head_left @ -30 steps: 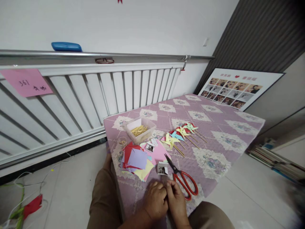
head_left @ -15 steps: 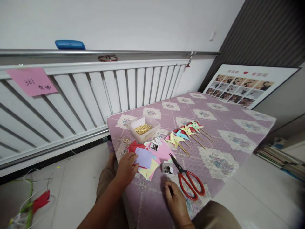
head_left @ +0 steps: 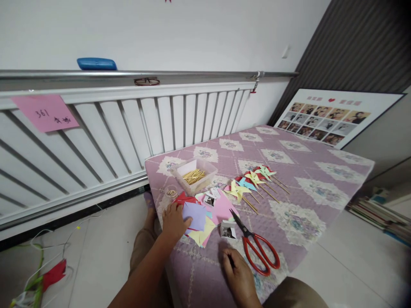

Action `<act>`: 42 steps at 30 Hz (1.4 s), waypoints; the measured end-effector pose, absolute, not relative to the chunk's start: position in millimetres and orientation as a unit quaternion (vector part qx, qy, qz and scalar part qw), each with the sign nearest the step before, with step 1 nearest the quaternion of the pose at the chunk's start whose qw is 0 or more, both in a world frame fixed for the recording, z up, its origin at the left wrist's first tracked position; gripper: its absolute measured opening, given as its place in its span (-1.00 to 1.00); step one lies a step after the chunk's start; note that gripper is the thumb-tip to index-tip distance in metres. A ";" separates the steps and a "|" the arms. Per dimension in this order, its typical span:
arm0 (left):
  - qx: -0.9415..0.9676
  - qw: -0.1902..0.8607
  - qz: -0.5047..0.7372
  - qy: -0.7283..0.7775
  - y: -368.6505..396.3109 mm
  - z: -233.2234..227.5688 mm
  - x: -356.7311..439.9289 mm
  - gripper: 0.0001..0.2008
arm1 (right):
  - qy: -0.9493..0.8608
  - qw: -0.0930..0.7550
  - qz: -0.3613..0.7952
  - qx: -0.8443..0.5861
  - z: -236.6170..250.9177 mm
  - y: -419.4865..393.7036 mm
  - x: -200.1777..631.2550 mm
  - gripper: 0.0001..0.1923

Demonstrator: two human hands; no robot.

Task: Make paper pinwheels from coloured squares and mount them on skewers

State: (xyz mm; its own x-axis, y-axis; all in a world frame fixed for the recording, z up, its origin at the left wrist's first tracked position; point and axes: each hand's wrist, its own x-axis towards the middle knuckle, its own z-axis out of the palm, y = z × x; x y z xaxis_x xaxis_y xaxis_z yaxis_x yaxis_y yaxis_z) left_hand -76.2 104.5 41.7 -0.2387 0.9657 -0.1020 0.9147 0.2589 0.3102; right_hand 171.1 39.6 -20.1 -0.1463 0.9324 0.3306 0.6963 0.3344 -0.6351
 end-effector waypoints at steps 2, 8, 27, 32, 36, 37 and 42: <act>0.593 0.143 0.102 0.786 105.1 39.2 -75.3 -0.44 | -0.741 0.349 0.167 -0.550 -20.4 39.9 171.1 -0.72; 0.570 0.157 0.128 0.796 107.7 37.4 -73.5 -0.52 | -0.742 0.341 0.172 -0.552 -21.7 40.5 171.3 -0.72; 0.729 0.139 0.008 0.670 159.9 68.9 -91.2 -0.50 | -0.748 0.340 0.157 -0.548 -21.1 38.3 170.1 -0.72; 0.742 0.144 -0.005 0.655 167.0 67.6 -92.7 -0.48 | -0.751 0.329 0.162 -0.549 -23.3 38.7 170.8 -0.73; 0.748 0.146 0.014 0.647 169.8 67.9 -92.5 -0.48 | -0.751 0.320 0.168 -0.552 -21.7 38.4 170.6 -0.73; 0.750 0.146 0.022 0.645 170.1 68.2 -92.5 -0.51 | -0.751 0.318 0.169 -0.553 -21.0 38.2 170.4 -0.73; 0.758 0.168 0.073 0.626 170.4 70.0 -97.6 -0.87 | -0.748 0.319 0.167 -0.557 -17.9 37.3 169.3 -0.74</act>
